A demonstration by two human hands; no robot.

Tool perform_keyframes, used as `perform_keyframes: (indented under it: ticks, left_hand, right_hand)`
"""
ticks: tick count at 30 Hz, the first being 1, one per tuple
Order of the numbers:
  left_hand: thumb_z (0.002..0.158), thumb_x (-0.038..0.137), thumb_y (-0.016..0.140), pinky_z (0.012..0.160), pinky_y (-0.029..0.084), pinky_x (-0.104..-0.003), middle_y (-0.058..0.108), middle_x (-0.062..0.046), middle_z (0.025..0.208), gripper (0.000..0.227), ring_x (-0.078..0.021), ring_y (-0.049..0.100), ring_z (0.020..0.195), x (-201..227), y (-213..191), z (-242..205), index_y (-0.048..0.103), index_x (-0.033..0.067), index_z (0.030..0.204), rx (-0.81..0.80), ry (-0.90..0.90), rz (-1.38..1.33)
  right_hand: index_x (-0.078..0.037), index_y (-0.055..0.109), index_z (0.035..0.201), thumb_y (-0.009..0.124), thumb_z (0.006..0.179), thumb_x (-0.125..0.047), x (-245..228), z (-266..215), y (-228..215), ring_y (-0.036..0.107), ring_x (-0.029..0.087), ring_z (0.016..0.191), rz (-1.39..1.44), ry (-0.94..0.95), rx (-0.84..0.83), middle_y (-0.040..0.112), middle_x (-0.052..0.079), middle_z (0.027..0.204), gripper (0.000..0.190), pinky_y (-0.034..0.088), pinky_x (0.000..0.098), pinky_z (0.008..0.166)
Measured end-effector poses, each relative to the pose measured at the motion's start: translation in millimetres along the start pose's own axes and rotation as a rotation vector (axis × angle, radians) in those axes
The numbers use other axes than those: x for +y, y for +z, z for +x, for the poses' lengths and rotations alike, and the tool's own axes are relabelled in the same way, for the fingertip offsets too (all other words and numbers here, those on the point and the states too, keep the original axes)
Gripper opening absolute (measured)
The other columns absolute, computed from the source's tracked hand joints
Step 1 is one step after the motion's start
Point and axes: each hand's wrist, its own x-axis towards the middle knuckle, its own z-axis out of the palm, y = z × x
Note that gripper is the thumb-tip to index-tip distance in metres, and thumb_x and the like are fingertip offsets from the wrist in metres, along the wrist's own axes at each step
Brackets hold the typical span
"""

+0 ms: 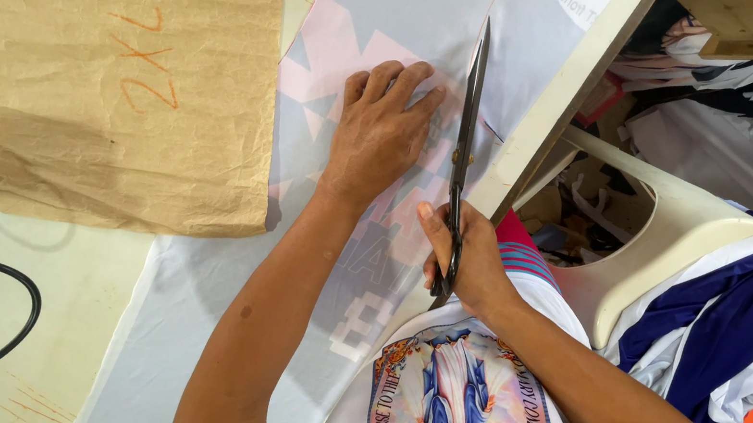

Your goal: The person uses shears to cut a white fabric piece along a brown paper pattern labeled 2XL M. After cutting, they remove the pattern, place a curved cardboard template on the fabric, trace a curve with a red marker, and cut along the traced line. The cut fabric piece is then folded on the table.

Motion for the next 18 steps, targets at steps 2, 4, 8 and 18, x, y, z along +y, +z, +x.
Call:
perform_keyframes:
  ticks: [2,4,8,18]
  left_hand:
    - [0.103,0.017,0.067,0.105,0.04,-0.046,0.064,-0.003,0.133,0.022,-0.0248,0.05,0.129,0.9,-0.1,0.4,0.08,0.0211,0.12,0.004,-0.01,0.001]
    - [0.104,0.018,0.066,0.105,0.04,-0.046,0.064,-0.003,0.133,0.021,-0.0249,0.051,0.129,1.7,-2.1,0.8,0.08,0.0206,0.12,0.004,-0.01,-0.007]
    - [0.104,0.018,0.065,0.105,0.041,-0.045,0.065,-0.003,0.132,0.021,-0.0243,0.051,0.129,2.1,-3.0,1.9,0.08,0.0203,0.119,0.014,-0.01,-0.004]
    - [0.105,0.019,0.061,0.104,0.041,-0.045,0.065,-0.002,0.131,0.023,-0.0239,0.052,0.128,1.2,0.1,0.5,0.08,0.0213,0.118,0.034,-0.021,-0.014]
  right_hand:
    - [0.002,0.056,0.093,0.074,0.101,-0.04,-2.5,4.6,0.5,0.06,0.022,0.033,0.021,-0.012,-0.007,0.052,0.015,0.042,0.046,0.049,0.0267,0.035]
    - [0.002,0.056,0.092,0.074,0.101,-0.04,-1.3,12.8,3.5,0.059,0.021,0.033,0.035,-0.029,-0.003,0.053,0.014,0.043,0.047,0.051,0.028,0.035]
    - [0.002,0.055,0.091,0.071,0.103,-0.039,-11.1,10.5,10.5,0.058,0.02,0.033,0.086,-0.024,0.022,0.052,0.012,0.045,0.046,0.053,0.0306,0.034]
    - [0.0,0.055,0.09,0.072,0.102,-0.04,-22.4,15.4,17.2,0.06,0.019,0.036,0.165,-0.027,0.004,0.045,0.003,0.059,0.045,0.056,0.035,0.033]
